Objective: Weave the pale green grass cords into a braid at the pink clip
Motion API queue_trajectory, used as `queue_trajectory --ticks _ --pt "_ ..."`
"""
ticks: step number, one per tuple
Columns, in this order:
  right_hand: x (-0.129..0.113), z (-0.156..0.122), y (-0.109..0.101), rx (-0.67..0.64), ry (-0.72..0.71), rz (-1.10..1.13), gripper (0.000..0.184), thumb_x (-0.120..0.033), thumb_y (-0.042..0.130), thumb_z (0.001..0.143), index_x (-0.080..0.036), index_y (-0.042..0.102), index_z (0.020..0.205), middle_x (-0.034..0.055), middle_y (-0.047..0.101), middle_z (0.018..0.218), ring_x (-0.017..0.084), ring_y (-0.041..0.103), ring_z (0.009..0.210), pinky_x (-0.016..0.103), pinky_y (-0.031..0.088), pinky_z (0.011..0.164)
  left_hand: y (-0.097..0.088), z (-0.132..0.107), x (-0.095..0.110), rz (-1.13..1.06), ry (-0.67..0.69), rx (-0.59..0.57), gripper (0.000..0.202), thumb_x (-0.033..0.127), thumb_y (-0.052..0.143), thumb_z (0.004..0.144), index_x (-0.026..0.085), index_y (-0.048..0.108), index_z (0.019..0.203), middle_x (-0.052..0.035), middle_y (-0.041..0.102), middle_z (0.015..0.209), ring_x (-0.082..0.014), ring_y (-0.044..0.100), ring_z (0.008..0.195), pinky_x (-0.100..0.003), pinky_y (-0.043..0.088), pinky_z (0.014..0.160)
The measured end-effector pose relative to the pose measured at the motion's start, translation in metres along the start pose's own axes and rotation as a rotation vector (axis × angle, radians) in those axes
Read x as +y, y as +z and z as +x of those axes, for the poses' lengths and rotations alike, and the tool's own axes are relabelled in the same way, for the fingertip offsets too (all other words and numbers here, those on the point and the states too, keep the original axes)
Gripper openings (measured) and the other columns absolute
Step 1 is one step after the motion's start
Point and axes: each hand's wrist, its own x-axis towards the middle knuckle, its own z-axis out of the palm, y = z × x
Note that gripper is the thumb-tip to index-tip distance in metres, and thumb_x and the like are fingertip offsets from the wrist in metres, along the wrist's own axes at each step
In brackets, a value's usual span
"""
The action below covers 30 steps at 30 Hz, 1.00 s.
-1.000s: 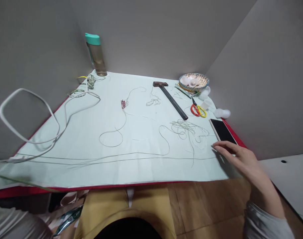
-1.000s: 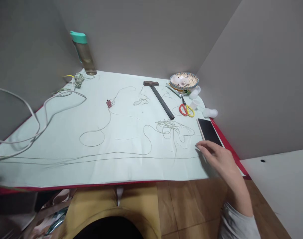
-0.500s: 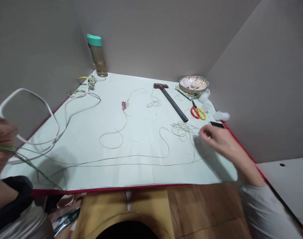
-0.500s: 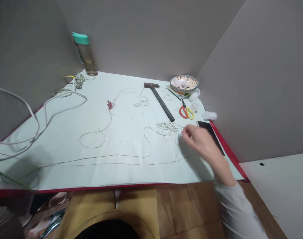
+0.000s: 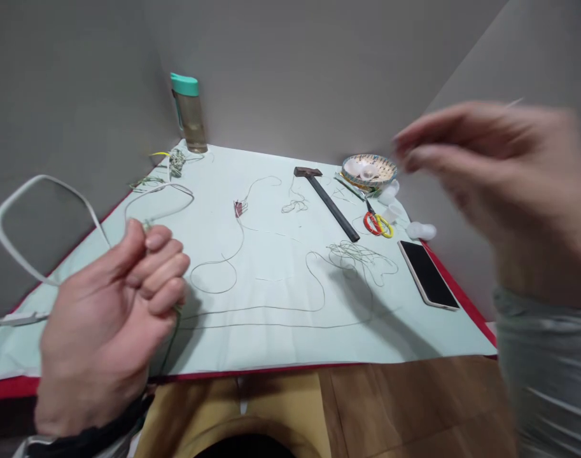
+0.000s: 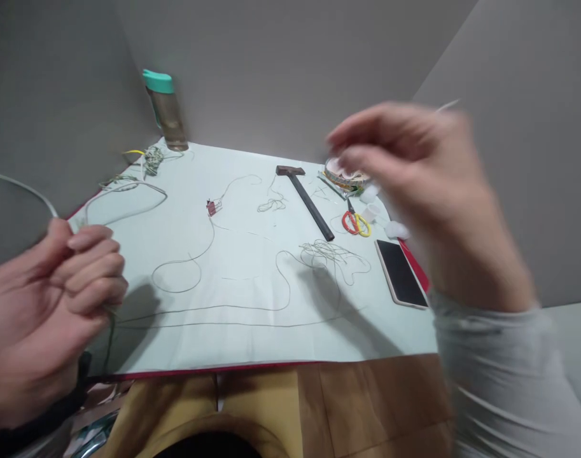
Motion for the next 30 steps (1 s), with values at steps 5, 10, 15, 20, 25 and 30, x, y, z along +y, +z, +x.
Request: queue_trajectory --ticks 5,10,15,20,25,30 --pt "-0.006 -0.015 0.056 -0.247 -0.210 0.077 0.009 -0.024 0.073 0.093 -0.015 0.076 0.093 0.0012 0.073 0.087 0.011 0.065 0.081 0.024 0.052 0.076 -0.007 -0.003 -0.016 0.072 -0.070 0.037 0.023 0.006 0.059 0.094 0.013 0.061 0.073 0.0073 0.025 0.061 -0.0043 0.023 0.042 -0.013 0.026 0.030" --pt "-0.018 -0.022 0.068 -0.229 -0.122 0.288 0.017 -0.032 0.077 0.093 -0.015 0.076 0.088 0.0007 0.070 0.080 0.010 0.065 0.073 0.022 0.053 0.069 -0.015 -0.006 -0.022 0.102 -0.136 0.064 0.020 0.004 0.062 0.090 0.008 0.068 0.071 0.0088 0.025 0.060 -0.0036 0.016 0.044 -0.011 0.026 0.029" --pt "-0.036 -0.025 0.071 -0.259 -0.019 0.542 0.017 -0.032 0.082 0.088 -0.016 0.077 0.090 0.0020 0.071 0.085 0.010 0.067 0.077 0.021 0.057 0.069 -0.023 -0.006 -0.032 0.112 -0.218 0.010 0.009 0.007 0.075 0.082 0.005 0.073 0.074 0.0093 0.029 0.059 -0.0030 0.012 0.048 -0.011 0.027 0.029" --pt "-0.043 -0.027 0.070 -0.224 0.042 0.677 0.006 -0.025 0.075 0.093 -0.019 0.077 0.092 0.0018 0.071 0.093 0.011 0.068 0.083 0.021 0.060 0.078 -0.033 -0.003 -0.038 0.115 -0.314 -0.048 0.016 0.012 0.090 0.071 0.008 0.075 0.072 0.0117 0.021 0.058 -0.0030 0.010 0.049 -0.011 0.025 0.032" --pt "-0.038 -0.026 0.065 -0.253 0.144 0.876 0.005 -0.028 0.074 0.094 -0.023 0.076 0.094 -0.0003 0.070 0.095 0.008 0.068 0.084 0.017 0.060 0.080 -0.028 -0.008 -0.049 0.181 -0.306 -0.165 0.031 0.023 0.088 0.080 0.012 0.079 0.107 0.0120 0.020 0.060 -0.0043 0.008 0.052 -0.012 0.018 0.037" --pt "-0.037 -0.023 0.063 -0.268 0.165 0.900 0.008 -0.031 0.074 0.094 -0.024 0.076 0.098 0.0005 0.067 0.093 0.010 0.068 0.082 0.020 0.060 0.076 -0.019 -0.013 -0.073 0.297 -0.532 -0.518 0.020 0.034 0.077 0.093 0.015 0.074 0.097 0.0119 0.018 0.055 -0.0034 0.007 0.047 -0.014 0.012 0.040"
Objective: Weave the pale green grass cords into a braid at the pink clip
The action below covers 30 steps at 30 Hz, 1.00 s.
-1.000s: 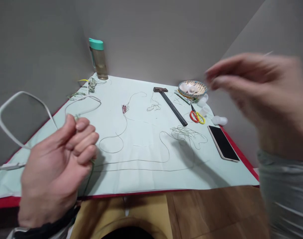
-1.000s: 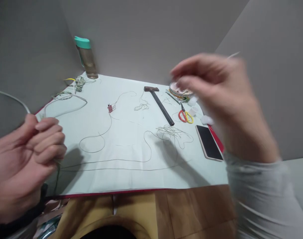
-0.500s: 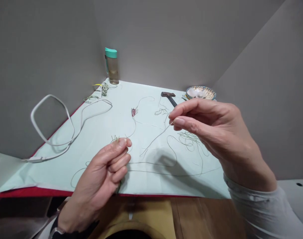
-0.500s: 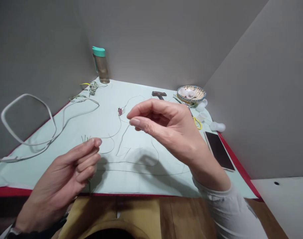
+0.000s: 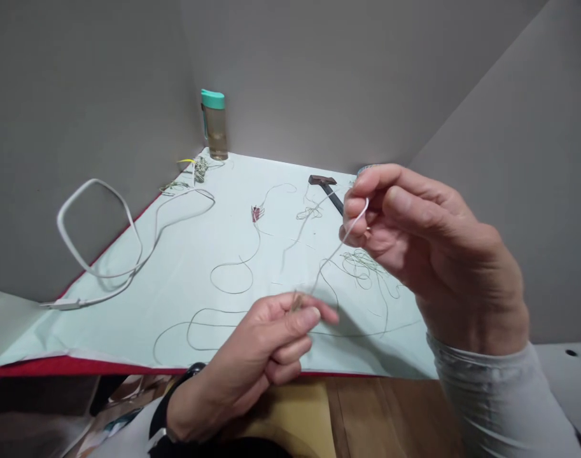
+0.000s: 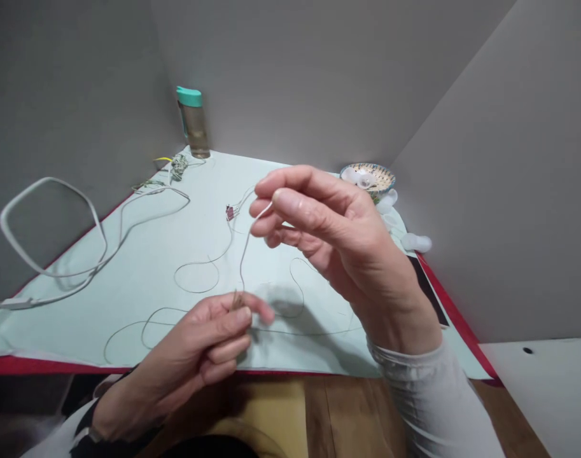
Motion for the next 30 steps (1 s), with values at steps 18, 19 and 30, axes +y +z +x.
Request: queue_trajectory --ticks 18,19,30 --pt "0.013 -0.035 -0.094 0.626 -0.247 0.257 0.037 0.001 0.070 0.050 -0.016 0.061 0.082 -0.0045 0.025 0.070 0.008 0.021 0.063 0.019 0.029 0.051 -0.019 -0.030 0.025 0.059 0.272 0.368 0.031 0.040 0.091 0.076 0.015 0.073 0.071 0.0103 0.019 0.056 -0.0016 0.010 0.046 -0.010 0.022 0.036" --pt "0.014 -0.041 -0.093 0.635 -0.261 0.253 0.038 0.001 0.070 0.049 -0.017 0.061 0.082 -0.0048 0.023 0.070 0.008 0.020 0.062 0.020 0.028 0.052 -0.019 -0.031 0.025 0.073 0.300 0.382 0.030 0.040 0.089 0.078 0.016 0.073 0.072 0.0102 0.018 0.056 -0.0019 0.009 0.047 -0.010 0.023 0.036" --pt "0.029 -0.032 -0.102 0.356 0.130 -0.214 0.020 -0.027 0.089 0.069 -0.016 0.075 0.078 0.0025 0.057 0.062 0.009 0.049 0.055 0.024 0.034 0.049 -0.008 -0.023 0.041 0.073 0.330 0.393 0.027 0.038 0.090 0.076 0.016 0.074 0.073 0.0107 0.015 0.055 -0.0030 0.009 0.046 -0.010 0.025 0.033"
